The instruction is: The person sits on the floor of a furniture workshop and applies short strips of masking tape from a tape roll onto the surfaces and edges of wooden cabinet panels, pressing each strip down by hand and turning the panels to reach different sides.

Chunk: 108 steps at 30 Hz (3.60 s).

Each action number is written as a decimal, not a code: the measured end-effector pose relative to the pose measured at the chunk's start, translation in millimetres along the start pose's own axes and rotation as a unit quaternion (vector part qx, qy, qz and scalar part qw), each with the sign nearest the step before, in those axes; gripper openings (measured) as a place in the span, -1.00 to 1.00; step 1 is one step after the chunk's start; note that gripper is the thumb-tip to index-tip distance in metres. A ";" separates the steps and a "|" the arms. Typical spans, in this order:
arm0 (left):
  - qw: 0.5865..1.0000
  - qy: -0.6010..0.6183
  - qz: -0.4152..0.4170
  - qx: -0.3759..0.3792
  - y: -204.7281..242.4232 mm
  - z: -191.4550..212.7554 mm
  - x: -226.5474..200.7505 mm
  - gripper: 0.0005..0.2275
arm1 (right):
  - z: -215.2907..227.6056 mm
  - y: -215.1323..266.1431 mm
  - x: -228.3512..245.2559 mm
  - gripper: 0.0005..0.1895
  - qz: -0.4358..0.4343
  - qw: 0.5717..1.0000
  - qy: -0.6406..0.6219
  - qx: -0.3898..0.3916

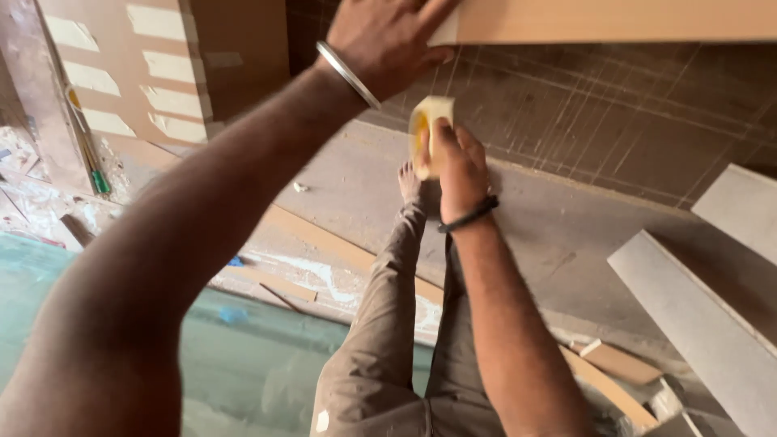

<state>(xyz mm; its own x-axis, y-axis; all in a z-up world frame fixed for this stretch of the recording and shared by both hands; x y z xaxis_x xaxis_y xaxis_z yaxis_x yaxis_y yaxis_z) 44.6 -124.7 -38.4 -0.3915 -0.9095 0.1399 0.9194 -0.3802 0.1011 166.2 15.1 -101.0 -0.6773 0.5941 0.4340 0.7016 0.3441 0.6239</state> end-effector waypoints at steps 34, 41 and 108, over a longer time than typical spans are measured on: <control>0.881 -0.327 -0.040 -0.340 -11.7 39.8 -40.6 -0.71 | 38.0 -192.6 88.2 -0.65 0.353 0.890 0.164 0.239; 0.884 -0.326 0.025 -0.333 -3.0 37.8 -68.0 -0.71 | 72.4 -158.3 79.1 -0.54 0.175 0.899 0.322 0.241; 0.943 -0.019 0.015 -0.333 -5.3 55.1 -153.4 -0.67 | 98.9 -41.6 125.8 -0.47 0.227 0.862 0.345 0.294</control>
<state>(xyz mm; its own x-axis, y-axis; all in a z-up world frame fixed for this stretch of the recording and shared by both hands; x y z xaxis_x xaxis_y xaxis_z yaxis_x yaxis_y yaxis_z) 97.7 26.1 -6.1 -0.3542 -0.9199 0.1684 0.7457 -0.3864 -0.5427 73.7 147.5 -136.7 -0.1318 0.2607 0.9564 0.7826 0.6195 -0.0610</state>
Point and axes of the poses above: each hand's wrist, its own y-axis away from the middle knuckle, its own z-axis out of the back of the hand, x = y × z, the point moved 7 cm from there along -y, towards the middle knuckle, and after that the axes turned 14 degrees about -y, right-handed, at the moved point
